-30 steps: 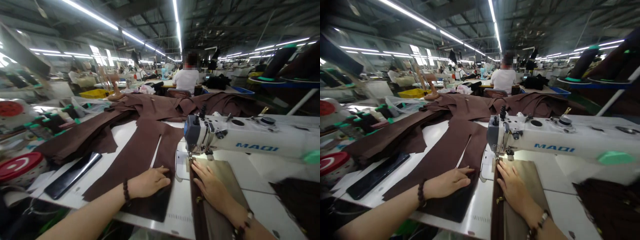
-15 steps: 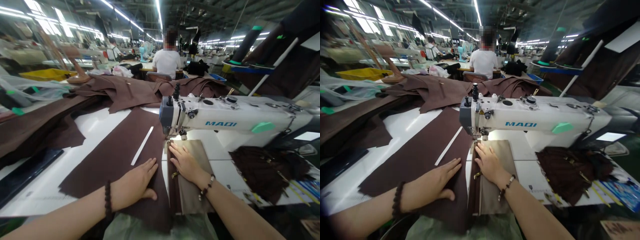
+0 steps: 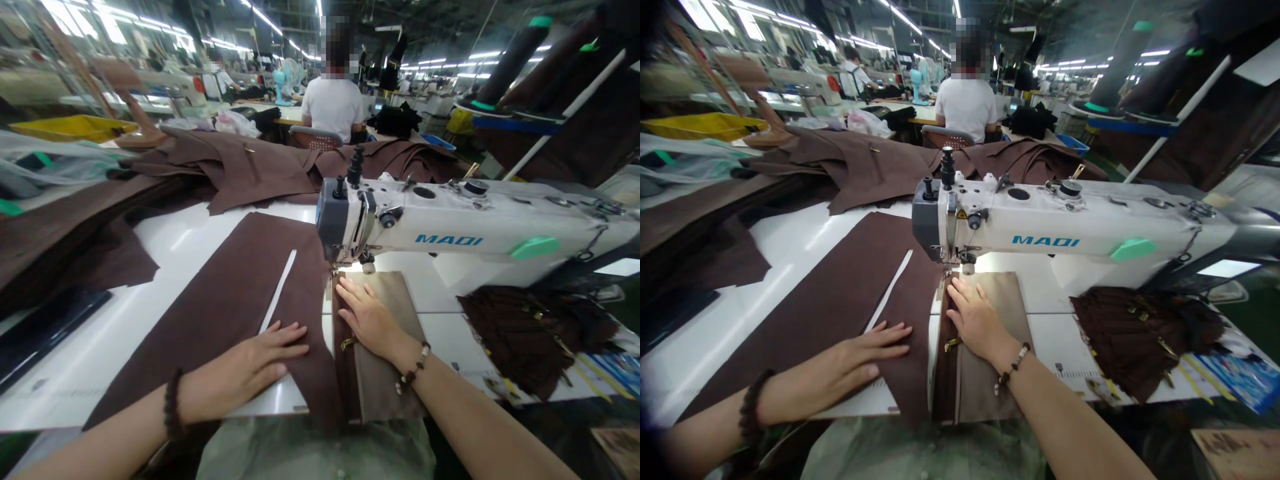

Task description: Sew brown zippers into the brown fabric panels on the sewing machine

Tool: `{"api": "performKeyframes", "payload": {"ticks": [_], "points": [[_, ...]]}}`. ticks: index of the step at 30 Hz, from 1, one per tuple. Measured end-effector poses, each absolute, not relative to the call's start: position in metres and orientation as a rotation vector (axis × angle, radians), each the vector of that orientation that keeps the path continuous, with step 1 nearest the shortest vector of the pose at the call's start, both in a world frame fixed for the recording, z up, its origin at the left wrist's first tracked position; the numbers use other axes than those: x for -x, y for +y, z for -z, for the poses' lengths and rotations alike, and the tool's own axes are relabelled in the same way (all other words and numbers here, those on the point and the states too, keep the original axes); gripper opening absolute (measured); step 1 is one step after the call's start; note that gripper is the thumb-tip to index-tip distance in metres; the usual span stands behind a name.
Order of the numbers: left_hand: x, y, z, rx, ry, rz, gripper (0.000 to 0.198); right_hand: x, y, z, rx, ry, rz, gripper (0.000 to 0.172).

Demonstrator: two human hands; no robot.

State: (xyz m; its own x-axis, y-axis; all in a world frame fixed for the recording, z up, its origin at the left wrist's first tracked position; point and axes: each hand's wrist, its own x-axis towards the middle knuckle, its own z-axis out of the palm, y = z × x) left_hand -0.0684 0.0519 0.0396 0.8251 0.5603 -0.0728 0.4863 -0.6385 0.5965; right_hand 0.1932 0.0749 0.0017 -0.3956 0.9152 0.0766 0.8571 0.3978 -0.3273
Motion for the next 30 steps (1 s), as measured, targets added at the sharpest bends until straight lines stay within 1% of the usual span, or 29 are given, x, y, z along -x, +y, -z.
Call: {"api": "performKeyframes", "payload": {"ticks": [3,5,8,12,18,22,27,30], "points": [[0.065,0.068,-0.056,-2.186,0.86,-0.278,0.04,-0.193,0.076,-0.003,1.568,-2.428,-0.35,0.046],[0.055,0.074,-0.062,-2.178,0.849,-0.318,0.041,-0.194,0.076,-0.003,1.568,-2.452,-0.369,0.047],[0.034,0.078,-0.059,-2.233,0.807,-0.265,0.041,-0.2,0.078,0.004,1.552,-2.498,-0.378,0.051],[0.016,0.081,-0.051,-2.289,0.868,-0.145,0.04,-0.205,0.083,0.019,1.501,-2.552,-0.335,0.057],[0.011,0.087,-0.053,-2.308,0.87,-0.12,0.039,-0.203,0.085,0.017,1.583,-2.569,-0.391,0.05],[0.014,0.083,-0.06,-2.28,0.813,-0.175,0.039,-0.203,0.086,0.015,1.563,-2.597,-0.405,0.053],[0.022,0.051,-0.076,-2.235,0.765,-0.203,0.039,-0.2,0.084,0.012,1.567,-2.507,-0.375,0.05],[0.024,0.025,-0.09,-2.142,0.775,-0.206,0.039,-0.198,0.08,0.007,1.501,-2.465,-0.328,0.042]]}}
